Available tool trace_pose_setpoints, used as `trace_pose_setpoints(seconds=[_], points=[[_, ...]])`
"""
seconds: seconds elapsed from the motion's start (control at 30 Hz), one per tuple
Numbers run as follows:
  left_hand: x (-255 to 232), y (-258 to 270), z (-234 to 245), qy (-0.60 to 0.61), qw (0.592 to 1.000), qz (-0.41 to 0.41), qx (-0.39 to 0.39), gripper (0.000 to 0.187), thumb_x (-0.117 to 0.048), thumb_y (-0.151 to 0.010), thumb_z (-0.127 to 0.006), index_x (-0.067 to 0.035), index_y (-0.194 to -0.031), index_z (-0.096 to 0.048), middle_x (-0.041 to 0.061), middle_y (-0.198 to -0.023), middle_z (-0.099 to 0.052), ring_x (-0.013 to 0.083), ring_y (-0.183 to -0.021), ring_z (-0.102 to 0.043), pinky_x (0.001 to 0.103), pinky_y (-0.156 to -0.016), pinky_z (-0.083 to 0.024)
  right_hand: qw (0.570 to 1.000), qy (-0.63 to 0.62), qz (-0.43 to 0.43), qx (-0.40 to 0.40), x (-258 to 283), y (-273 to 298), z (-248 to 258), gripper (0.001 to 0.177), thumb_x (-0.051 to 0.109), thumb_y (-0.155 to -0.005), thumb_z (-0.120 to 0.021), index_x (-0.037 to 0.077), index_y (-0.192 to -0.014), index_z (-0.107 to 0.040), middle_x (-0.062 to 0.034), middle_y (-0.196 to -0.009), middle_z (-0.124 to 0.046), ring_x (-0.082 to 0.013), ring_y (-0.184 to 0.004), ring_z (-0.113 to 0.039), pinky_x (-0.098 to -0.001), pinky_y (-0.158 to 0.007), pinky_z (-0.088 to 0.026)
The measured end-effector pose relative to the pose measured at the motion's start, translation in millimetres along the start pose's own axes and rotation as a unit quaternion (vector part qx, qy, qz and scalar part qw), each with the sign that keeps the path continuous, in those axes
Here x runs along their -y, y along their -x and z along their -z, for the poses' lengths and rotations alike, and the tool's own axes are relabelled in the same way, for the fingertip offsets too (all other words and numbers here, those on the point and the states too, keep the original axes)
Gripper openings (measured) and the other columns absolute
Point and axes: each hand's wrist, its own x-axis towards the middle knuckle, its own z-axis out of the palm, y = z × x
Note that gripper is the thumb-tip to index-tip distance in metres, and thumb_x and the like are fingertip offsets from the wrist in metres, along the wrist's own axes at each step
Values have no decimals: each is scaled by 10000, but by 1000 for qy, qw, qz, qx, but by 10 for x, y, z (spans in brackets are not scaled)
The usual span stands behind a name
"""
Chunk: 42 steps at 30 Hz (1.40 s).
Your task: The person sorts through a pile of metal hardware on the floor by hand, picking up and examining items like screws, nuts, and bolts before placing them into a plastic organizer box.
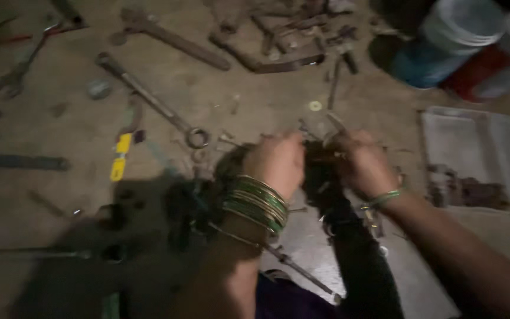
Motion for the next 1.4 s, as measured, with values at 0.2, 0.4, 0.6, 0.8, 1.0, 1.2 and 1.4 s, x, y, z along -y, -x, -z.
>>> trace_pose_setpoints(seconds=[0.2, 0.4, 0.6, 0.8, 1.0, 1.2, 1.4], points=[[-687, 280, -603, 28, 972, -217, 89, 265, -125, -860, -641, -82, -1118, -687, 110, -1255, -635, 320, -1159, -613, 479, -912, -522, 984, 75, -125, 101, -1342, 774, 1071, 162, 111, -822, -758, 58, -974, -778, -151, -1009, -752, -327, -922, -712, -425, -807, -561], [-503, 269, -806, -58, 955, -227, 180, 272, -116, -865, -649, -85, -1132, -694, 113, -1438, -542, 302, -1304, -521, 492, -1064, -432, 963, 130, -225, 66, -1726, 1369, 993, 190, 165, -861, -734, 105, -1029, -801, -134, -1075, -759, -324, -931, -723, -423, -826, -575], [-387, 221, -782, -60, 963, -201, 168, 340, -194, -898, -656, -78, -1217, -650, 116, -1513, -445, 301, -1371, -437, 510, -1098, -369, 960, 158, -215, 84, -1715, 1335, 893, 166, 205, -887, -725, 125, -1013, -798, -124, -1042, -750, -325, -936, -705, -432, -839, -566], [-392, 211, -787, -73, 960, -200, 183, 349, -214, -925, -643, -88, -1250, -634, 99, -1528, -444, 278, -1389, -447, 489, -1120, -371, 965, 149, -201, 85, -1703, 1308, 899, 206, 208, -853, -717, 150, -1025, -813, -104, -1036, -765, -289, -924, -719, -400, -844, -579], [-358, 203, -754, -53, 964, -190, 179, 424, -231, -923, -645, -120, -1331, -609, 81, -1519, -450, 278, -1377, -445, 494, -1129, -347, 940, 123, -301, 105, -1521, 1186, 963, 203, 222, -924, -708, 182, -1091, -816, -103, -1090, -767, -293, -889, -738, -412, -820, -586], [-378, 207, -713, -53, 965, -176, 186, 426, -244, -931, -642, -129, -1340, -606, 59, -1511, -465, 269, -1373, -456, 489, -1139, -349, 943, 134, -276, 129, -1704, 1162, 964, 247, 185, -914, -684, 233, -1122, -808, -41, -1144, -770, -243, -945, -743, -383, -858, -593], [-418, 174, -663, -59, 963, -155, 211, 413, -252, -947, -627, -138, -1344, -598, 59, -1455, -503, 256, -1343, -481, 493, -1128, -362, 919, 292, -220, 146, -1696, 1240, 1022, 373, 128, -850, -679, 323, -1146, -793, 23, -1224, -702, -202, -1140, -623, -385, -998, -478]])
